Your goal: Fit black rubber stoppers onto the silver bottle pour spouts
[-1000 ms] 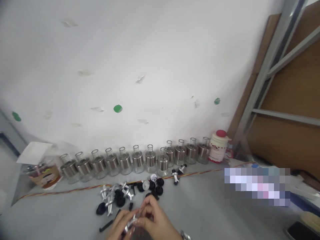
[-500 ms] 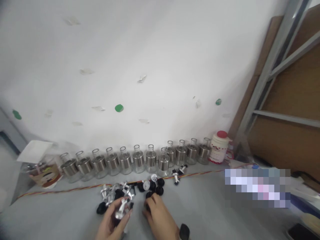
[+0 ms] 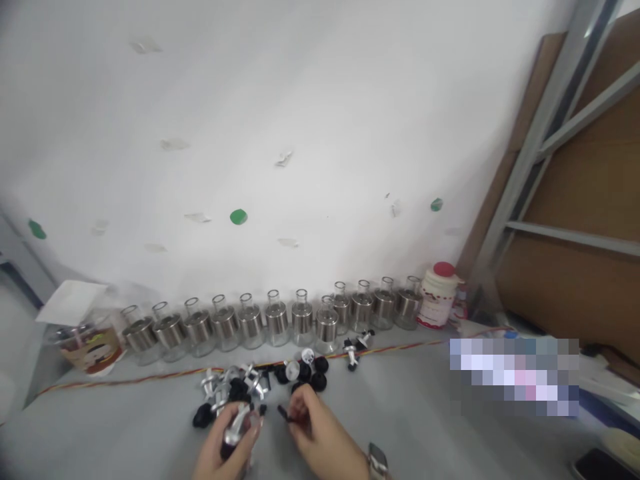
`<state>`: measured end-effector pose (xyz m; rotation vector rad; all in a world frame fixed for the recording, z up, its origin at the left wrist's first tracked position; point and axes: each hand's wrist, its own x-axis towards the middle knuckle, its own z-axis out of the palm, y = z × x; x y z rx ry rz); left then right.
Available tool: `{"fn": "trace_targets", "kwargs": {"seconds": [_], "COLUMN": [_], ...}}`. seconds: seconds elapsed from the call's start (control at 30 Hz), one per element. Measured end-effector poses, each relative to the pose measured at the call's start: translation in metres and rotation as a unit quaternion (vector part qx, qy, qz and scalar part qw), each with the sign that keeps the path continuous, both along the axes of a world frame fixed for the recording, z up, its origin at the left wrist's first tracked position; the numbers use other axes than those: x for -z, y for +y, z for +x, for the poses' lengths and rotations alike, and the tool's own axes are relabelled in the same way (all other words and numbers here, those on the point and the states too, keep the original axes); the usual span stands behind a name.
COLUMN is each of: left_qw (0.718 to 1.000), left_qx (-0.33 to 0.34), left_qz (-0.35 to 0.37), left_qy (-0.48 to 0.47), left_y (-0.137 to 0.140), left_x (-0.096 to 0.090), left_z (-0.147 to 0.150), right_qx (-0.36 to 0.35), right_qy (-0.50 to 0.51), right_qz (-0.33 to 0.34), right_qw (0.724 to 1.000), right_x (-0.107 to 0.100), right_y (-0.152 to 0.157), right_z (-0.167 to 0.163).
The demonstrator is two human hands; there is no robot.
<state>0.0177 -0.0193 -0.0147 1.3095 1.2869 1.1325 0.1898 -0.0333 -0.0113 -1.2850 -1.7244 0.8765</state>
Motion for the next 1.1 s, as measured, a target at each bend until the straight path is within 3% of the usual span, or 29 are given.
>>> {"fn": "trace_targets", "kwargs": {"seconds": [0.1,0.23,0.47,0.7,0.87,1.1], "left_qw": [0.999,0.993,0.977,0.976,0.98,0.98], "left_qx": [0.033,0.072,0.142,0.163,0.138,0.15], "left_qz": [-0.025,-0.097,-0.155,-0.141,-0.141,-0.106], "left_qy": [0.013,0.019,-0.042,-0.008,0.006,0.074], "left_y": [0.0,-0.001,0.007,0.007,0.008,0.009], "left_x": [-0.004,-0.009,-0.007,-0.006,-0.008,-0.011], "left_z": [0.0,0.001,-0.004,-0.004,-0.005,-0.008], "right_qx": [-0.065,-0.124,-0.124,-0.135,-0.138,-0.195], "right_qy": [0.085,0.101,0.116,0.185,0.187,0.213], "right_qz": [0.008,0.024,-0.029,-0.072,-0.085,-0.137], "right_qw": [0.994,0.987,0.985,0.971,0.969,0.948], "right_x": [-0.009,-0.012,-0.022,-0.023,-0.022,-0.031], "right_y": [-0.004,-0.008,-0.015,-0.013,-0.011,-0.015], "right_z": [-0.001,-0.002,-0.003,-0.006,-0.004,-0.001]}}
